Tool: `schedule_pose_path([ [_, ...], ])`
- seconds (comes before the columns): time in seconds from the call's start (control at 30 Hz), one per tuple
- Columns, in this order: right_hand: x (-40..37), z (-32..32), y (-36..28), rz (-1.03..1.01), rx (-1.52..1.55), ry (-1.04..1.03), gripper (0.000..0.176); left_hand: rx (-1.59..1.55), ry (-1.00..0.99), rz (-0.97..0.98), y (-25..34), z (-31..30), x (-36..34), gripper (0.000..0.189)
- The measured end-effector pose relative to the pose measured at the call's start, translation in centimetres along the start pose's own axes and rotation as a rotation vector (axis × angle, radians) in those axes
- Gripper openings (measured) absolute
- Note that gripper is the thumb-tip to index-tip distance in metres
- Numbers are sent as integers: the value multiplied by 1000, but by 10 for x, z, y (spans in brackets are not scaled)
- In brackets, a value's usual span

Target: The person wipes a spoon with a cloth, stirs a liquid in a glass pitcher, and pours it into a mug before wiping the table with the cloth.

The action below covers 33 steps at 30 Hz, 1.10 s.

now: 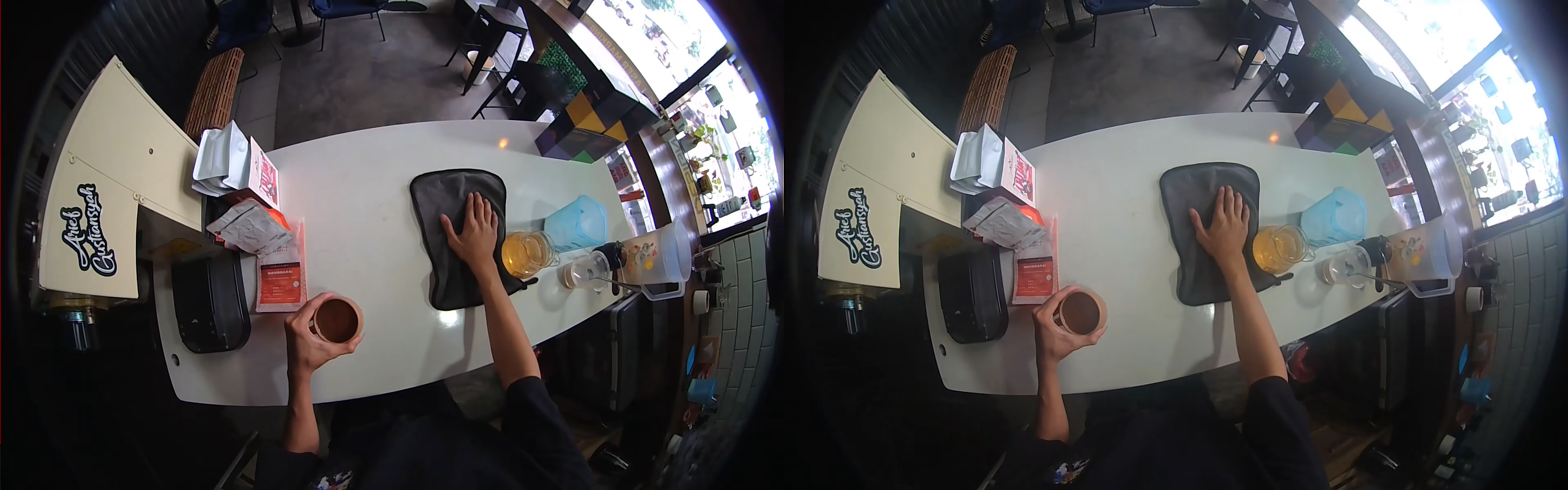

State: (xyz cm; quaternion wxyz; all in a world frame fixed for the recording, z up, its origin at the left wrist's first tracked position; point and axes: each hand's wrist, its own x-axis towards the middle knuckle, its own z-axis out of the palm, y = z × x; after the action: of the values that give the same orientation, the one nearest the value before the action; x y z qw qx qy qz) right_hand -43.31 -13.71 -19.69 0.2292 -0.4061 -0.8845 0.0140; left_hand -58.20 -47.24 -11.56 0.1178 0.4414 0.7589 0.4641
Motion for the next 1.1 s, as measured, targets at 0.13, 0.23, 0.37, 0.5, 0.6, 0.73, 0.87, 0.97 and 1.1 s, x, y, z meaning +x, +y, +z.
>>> schedule_pose_path([
  [0.13, 19, 8, 2, 27, -18, -16, 81, 16, 8, -3, 6, -2, 1, 72],
  [0.23, 16, 6, 1, 48, 46, -6, 78, 1, 3, -8, 5, -5, -2, 75],
  [0.37, -26, -11, -40, -76, 198, -71, 75, 4, 36, -36, 7, -7, -3, 74],
  [0.5, -65, -21, -91, -179, 215, -113, 74, 35, 60, -40, 5, -8, -13, 75],
  [0.6, -50, -11, -95, -201, 199, -147, 74, 53, 65, -48, 5, -11, -20, 75],
  [0.73, 1, 15, -109, -225, 249, -159, 71, 78, 84, -43, 4, -14, -30, 76],
  [0.87, 15, 25, -125, -225, 274, -149, 70, 96, 117, -43, 7, -21, -39, 76],
  [0.97, -12, 13, -123, -207, 282, -191, 69, 82, 144, -65, 8, -26, -47, 76],
  [1.1, -54, -3, -121, -260, 289, -175, 67, 49, 155, -111, 4, -27, -54, 77],
])
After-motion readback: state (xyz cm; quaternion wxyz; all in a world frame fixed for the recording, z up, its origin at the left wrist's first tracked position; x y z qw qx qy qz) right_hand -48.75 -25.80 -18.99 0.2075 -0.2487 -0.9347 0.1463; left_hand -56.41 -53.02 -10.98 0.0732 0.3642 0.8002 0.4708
